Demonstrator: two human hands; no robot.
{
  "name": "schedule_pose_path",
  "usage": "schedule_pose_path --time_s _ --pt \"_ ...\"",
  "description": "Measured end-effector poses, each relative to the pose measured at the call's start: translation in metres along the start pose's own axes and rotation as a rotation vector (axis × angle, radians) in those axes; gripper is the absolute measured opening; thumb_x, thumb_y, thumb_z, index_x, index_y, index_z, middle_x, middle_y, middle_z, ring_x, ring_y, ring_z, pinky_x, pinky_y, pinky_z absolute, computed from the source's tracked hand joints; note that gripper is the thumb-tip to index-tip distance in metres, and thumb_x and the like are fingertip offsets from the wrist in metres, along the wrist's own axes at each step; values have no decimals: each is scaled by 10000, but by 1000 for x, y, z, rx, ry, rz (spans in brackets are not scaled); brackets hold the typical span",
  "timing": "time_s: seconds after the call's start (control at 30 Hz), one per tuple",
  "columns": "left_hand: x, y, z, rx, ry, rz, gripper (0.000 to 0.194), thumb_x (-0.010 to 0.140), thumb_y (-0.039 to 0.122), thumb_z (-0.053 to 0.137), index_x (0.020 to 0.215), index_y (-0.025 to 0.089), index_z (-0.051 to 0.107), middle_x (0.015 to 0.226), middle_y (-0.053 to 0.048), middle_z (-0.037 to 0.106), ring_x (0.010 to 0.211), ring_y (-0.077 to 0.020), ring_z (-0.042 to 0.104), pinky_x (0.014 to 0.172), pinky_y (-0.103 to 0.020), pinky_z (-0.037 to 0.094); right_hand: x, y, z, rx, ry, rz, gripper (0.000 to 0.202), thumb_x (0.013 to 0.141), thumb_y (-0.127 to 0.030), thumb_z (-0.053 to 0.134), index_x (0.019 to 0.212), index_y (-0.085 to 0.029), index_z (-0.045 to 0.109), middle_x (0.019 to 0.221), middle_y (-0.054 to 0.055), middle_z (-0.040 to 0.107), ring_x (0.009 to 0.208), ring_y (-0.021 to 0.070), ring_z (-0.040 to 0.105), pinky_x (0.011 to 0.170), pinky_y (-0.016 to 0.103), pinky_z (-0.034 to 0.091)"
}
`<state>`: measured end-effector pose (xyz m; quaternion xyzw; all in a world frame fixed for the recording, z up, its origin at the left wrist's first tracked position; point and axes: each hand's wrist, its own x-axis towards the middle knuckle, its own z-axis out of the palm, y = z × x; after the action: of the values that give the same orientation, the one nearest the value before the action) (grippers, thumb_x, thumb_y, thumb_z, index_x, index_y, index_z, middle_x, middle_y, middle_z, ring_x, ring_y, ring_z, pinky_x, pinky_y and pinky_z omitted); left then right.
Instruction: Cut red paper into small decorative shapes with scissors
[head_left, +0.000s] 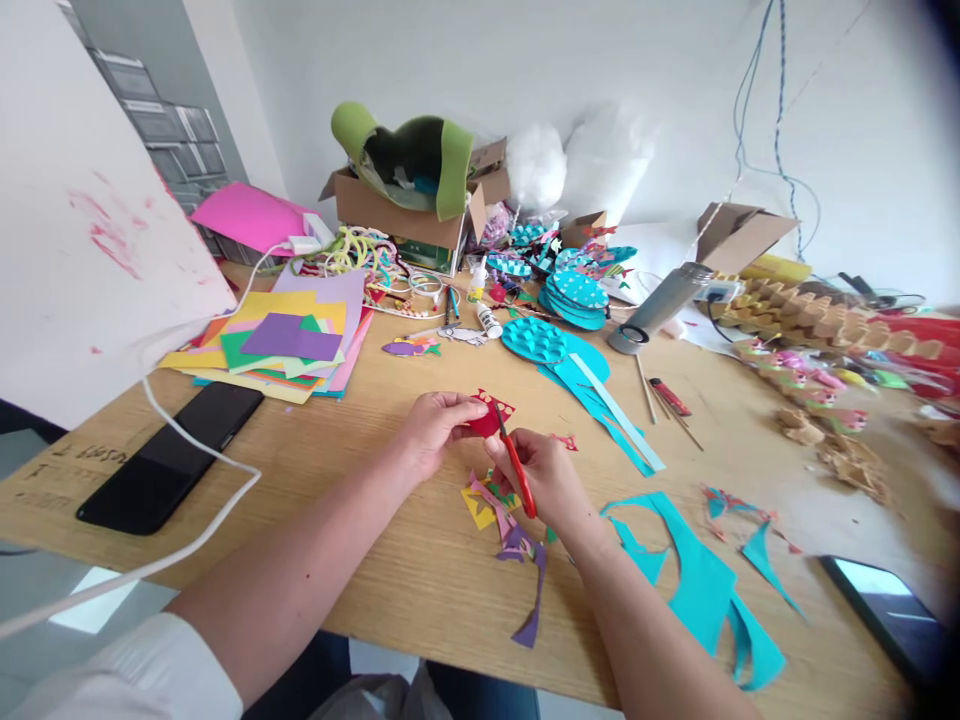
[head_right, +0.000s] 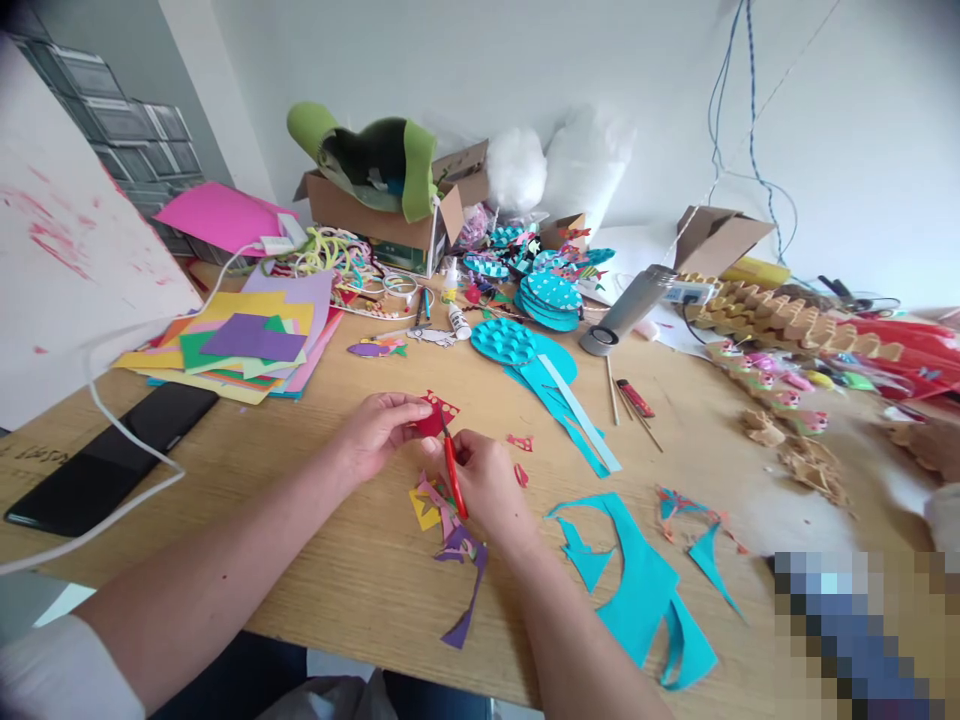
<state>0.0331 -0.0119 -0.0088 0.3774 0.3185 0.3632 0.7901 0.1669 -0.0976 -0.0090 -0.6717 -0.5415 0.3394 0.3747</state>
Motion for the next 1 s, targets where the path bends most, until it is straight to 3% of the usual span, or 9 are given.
schedule_pose_path --time_s 0.3,1.0 --pt "-1 0 0 -33 -13 -1 137 585 203 765 646 100 699 652 -46 684 619 -121 590 710 -293 476 -1 -5 2 120 -78 31 481 766 -616 630 601 -199 455 521 29 627 442 151 587 398 215 392" --pt "3 -7 0 -11 -30 10 138 579 195 752 656 92 701 660 -56 689 641 -131 609 737 -309 475 -2 -4 6 222 -93 45 501 736 -675 613 628 -202 487 503 24 632 405 164 595 391 248 457"
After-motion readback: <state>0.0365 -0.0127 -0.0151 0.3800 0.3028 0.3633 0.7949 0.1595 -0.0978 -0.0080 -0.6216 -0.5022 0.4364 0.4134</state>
